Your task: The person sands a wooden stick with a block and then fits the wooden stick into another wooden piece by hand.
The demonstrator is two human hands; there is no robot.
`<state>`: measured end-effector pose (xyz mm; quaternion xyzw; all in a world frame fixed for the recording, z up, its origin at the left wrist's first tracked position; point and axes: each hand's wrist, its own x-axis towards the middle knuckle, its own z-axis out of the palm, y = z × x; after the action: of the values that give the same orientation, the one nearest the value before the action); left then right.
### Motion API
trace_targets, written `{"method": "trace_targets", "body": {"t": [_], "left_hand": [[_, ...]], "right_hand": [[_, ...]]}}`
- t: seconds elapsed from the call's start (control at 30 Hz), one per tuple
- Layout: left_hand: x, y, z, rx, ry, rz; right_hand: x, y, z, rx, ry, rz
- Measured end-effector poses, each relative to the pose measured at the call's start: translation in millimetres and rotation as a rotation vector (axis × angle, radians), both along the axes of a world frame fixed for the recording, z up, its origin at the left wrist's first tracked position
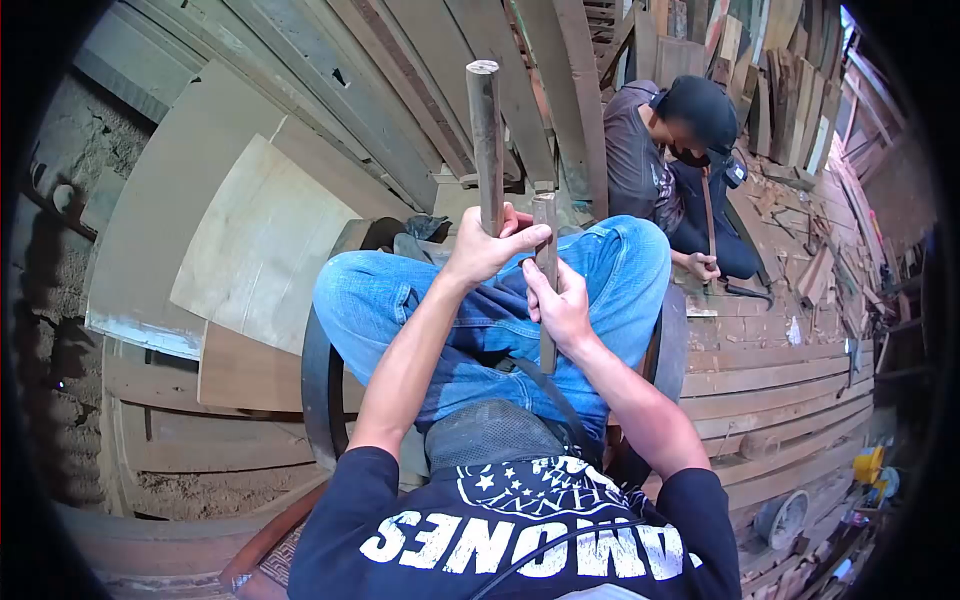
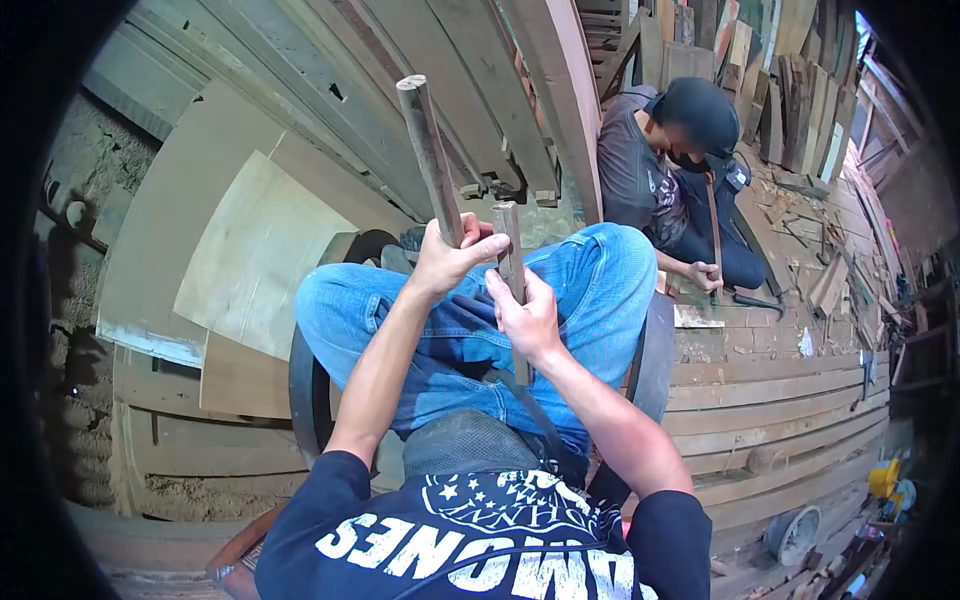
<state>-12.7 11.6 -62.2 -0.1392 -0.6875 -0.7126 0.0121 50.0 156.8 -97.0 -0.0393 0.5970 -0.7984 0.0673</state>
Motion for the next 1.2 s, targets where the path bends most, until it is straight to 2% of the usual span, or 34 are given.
{"method": "trace_targets", "body": {"t": [0.53,0.67,0.73,0.8,0.97,1.2], "left_hand": [[1,-1,5,0.021,-0.019,0.000],[1,-4,4,0.050,-0.053,-0.059],[1,-6,4,0.197,-0.087,-0.160],[-1,-8,3,0.207,-0.088,-0.194],[2,-10,4,0.337,-0.108,-0.329],[-5,-14,-7,0.396,-0.035,-0.411]], "right_hand": [[2,1,-1,-0.033,0.037,-0.075],[1,-1,-13,0.148,0.194,-0.177],[4,-3,-6,0.221,0.255,-0.235],[8,-2,2,0.379,0.406,-0.325],[9,-4,0,0.409,0.517,-0.382],[9,-3,-2,0.507,0.644,-0.455]]}}
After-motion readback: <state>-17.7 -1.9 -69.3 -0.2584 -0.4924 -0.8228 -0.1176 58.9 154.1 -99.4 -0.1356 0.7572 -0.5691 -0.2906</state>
